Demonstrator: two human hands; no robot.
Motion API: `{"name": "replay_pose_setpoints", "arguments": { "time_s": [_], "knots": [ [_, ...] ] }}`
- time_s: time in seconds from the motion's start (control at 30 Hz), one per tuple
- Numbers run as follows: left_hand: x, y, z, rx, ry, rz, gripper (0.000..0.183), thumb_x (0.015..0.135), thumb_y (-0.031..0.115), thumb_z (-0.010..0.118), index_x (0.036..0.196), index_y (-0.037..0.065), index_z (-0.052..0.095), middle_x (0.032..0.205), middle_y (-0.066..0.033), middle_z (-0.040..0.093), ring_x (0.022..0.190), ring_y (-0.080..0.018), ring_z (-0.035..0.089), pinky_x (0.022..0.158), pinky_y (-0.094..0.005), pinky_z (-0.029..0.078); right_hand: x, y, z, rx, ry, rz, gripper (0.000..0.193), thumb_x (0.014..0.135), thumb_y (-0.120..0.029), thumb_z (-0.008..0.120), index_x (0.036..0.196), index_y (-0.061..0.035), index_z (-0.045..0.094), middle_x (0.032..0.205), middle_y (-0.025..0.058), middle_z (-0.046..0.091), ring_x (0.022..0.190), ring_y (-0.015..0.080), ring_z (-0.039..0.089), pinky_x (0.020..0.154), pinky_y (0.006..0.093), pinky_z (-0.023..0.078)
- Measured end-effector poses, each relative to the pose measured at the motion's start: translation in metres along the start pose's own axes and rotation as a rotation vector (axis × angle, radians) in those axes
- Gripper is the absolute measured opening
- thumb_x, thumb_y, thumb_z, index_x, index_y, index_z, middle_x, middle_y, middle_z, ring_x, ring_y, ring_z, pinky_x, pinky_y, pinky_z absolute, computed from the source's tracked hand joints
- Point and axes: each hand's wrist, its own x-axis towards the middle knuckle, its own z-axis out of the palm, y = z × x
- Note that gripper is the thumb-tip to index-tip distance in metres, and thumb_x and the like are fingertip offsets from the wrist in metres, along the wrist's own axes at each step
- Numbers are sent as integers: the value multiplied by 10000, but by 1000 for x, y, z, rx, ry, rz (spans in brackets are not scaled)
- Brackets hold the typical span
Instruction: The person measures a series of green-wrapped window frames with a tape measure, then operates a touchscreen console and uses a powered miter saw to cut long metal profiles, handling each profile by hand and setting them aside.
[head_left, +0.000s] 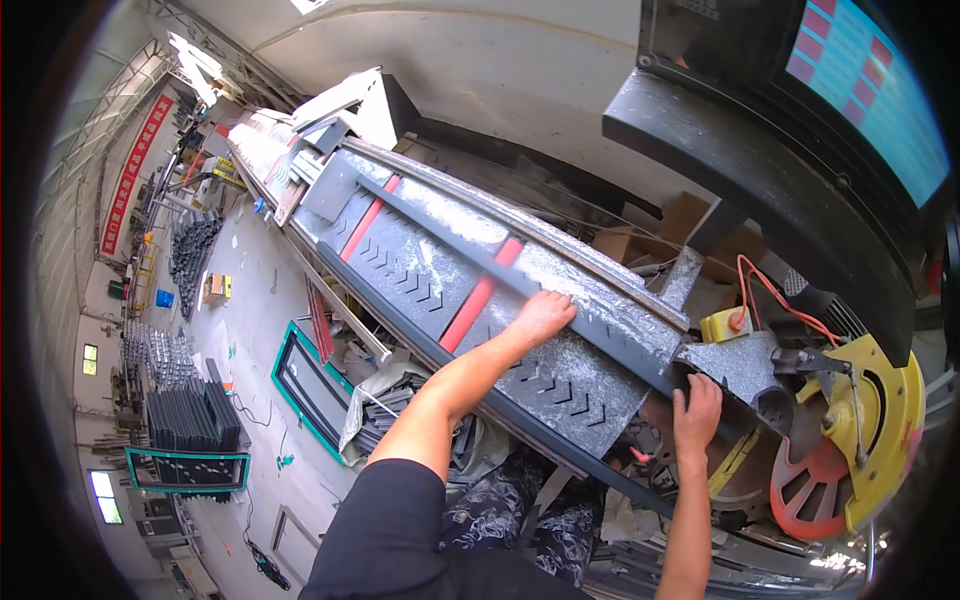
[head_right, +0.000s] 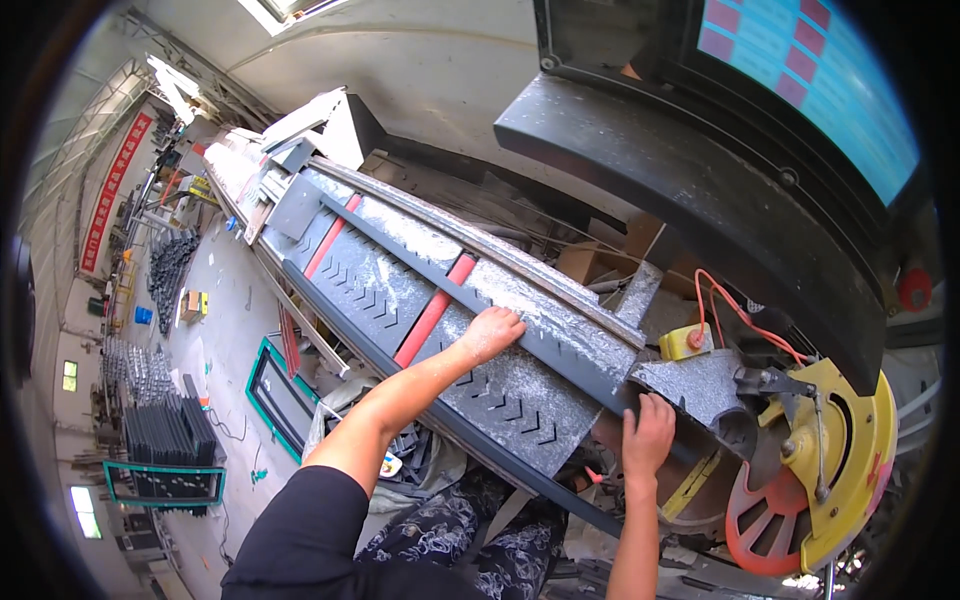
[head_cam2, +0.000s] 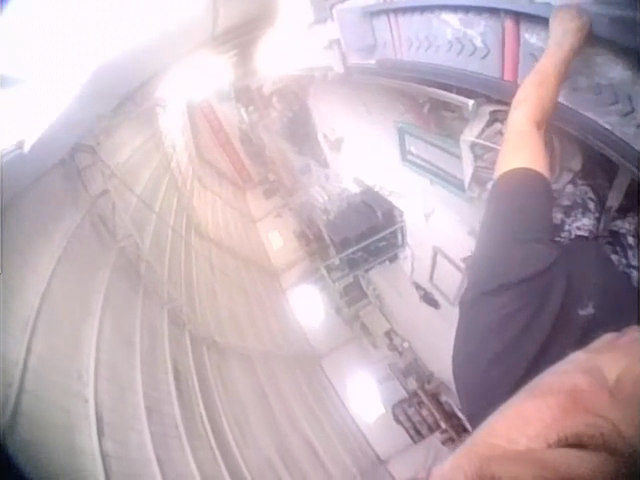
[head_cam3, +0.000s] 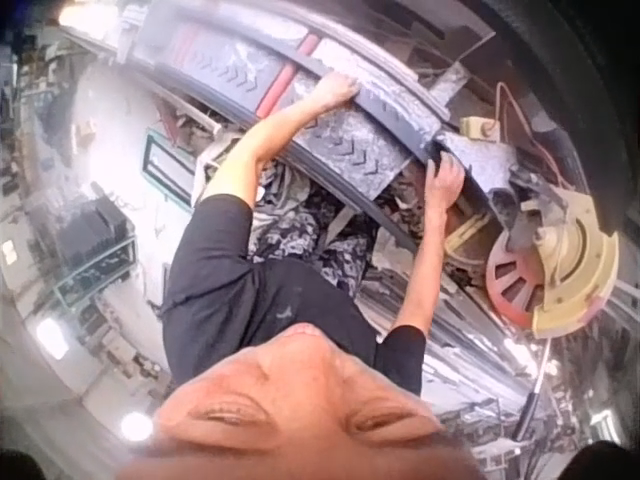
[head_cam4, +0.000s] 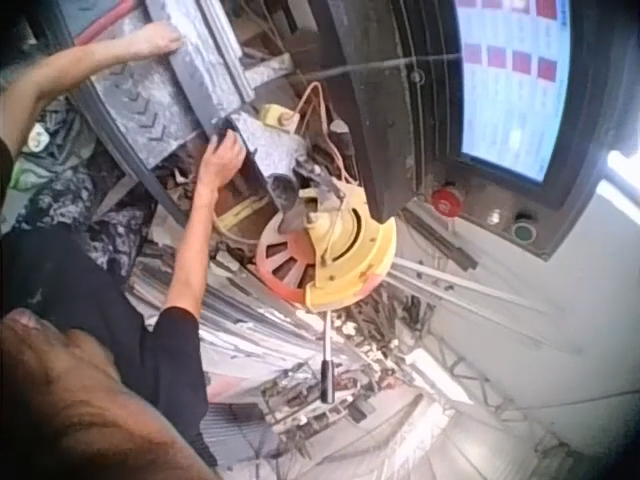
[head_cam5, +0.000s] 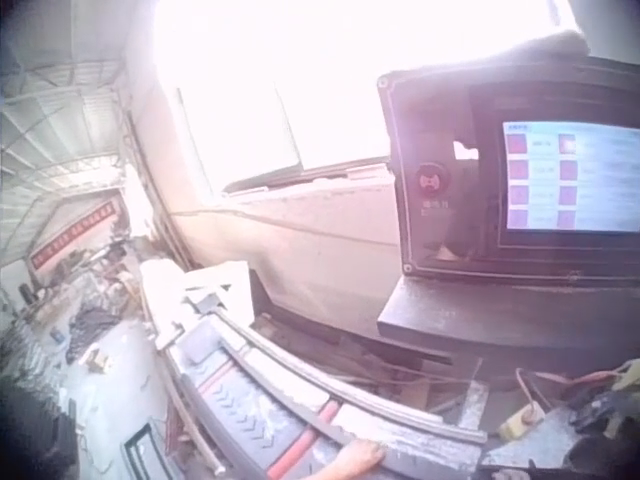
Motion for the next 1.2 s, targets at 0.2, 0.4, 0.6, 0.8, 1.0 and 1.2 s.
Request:
{"name": "replay_pose_setpoints", "arguments": {
  "time_s": [0.2,0.4,0.6,0.8,1.0,1.2],
  "knots": [
    [23,-9,-9,-32,-5,48,85,795,163,545,820,96,591,803,-83,575,849,-266,608,751,-417,490,-14,10,48,-124,-151,16,666,693,-212,793,1282,-86,510,1273,111,528,1154,340,488,974,457,395],
    [19,-5,-17,-26,-285,26,126,824,114,563,782,38,653,779,-175,618,782,-354,634,692,-485,514,-8,5,36,-119,-154,35,124,696,-135,662,754,-60,580,756,153,604,765,371,608,663,497,485],
    [-30,56,-102,-222,-132,196,247,716,37,650,946,39,562,900,-155,539,888,-362,529,771,-452,416,-87,-23,-19,-59,-216,101,72,737,-137,590,741,-72,561,663,114,626,641,332,641,553,442,509],
    [-84,125,-201,-245,-488,375,327,644,123,741,930,73,590,880,-128,570,859,-340,566,755,-438,434,-240,-64,-92,31,-311,227,261,683,-218,721,829,-114,532,717,85,609,699,309,636,586,443,507],
    [-116,78,-211,10,-724,303,311,568,234,802,761,85,610,755,-134,626,725,-362,625,653,-468,498,-427,-73,-123,-51,-342,476,376,613,-261,790,870,-146,542,771,22,588,823,253,627,675,394,489],
    [-139,247,-216,217,-886,694,281,666,241,758,845,109,585,796,-93,670,744,-299,669,644,-428,519,-492,-123,-94,203,-350,644,277,695,-222,720,859,-80,548,794,109,620,785,329,630,688,462,499]
  ]
}}
